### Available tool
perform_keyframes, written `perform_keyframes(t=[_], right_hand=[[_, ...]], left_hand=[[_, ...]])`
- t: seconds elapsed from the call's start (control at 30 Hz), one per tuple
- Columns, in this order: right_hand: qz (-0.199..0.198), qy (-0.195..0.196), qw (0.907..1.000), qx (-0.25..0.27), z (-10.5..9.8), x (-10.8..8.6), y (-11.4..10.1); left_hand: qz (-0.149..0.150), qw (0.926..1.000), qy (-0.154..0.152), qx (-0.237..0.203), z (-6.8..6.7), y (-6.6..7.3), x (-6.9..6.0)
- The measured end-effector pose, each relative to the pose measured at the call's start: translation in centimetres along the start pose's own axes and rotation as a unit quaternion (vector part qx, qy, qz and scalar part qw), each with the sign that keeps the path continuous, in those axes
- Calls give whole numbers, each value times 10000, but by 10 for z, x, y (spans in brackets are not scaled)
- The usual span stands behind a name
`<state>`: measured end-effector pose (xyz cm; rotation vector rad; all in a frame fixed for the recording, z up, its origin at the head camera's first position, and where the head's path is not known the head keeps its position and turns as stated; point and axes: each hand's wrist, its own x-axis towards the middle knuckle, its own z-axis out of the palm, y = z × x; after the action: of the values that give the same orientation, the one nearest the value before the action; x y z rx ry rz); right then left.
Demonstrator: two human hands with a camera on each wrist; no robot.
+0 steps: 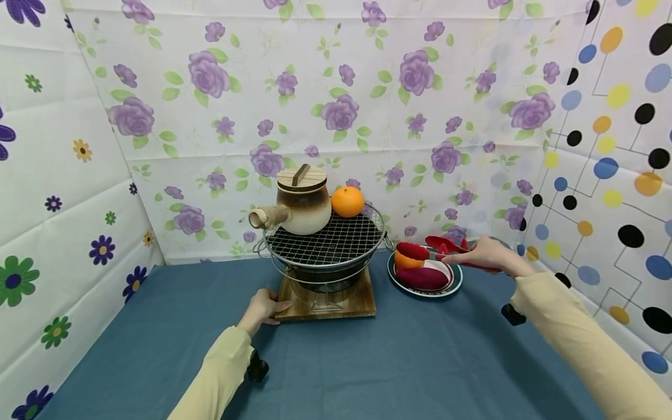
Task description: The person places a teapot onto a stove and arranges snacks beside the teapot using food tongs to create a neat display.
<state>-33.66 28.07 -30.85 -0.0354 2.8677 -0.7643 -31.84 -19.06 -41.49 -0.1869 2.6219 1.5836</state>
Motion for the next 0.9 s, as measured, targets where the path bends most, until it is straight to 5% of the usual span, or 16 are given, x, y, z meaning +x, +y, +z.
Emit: perform_keyframes(t=[0.9], right_hand=[[187, -205, 9991, -306, 11, 7, -3]], left_hand=[[-57, 10000, 5, 47, 0, 0, 0]])
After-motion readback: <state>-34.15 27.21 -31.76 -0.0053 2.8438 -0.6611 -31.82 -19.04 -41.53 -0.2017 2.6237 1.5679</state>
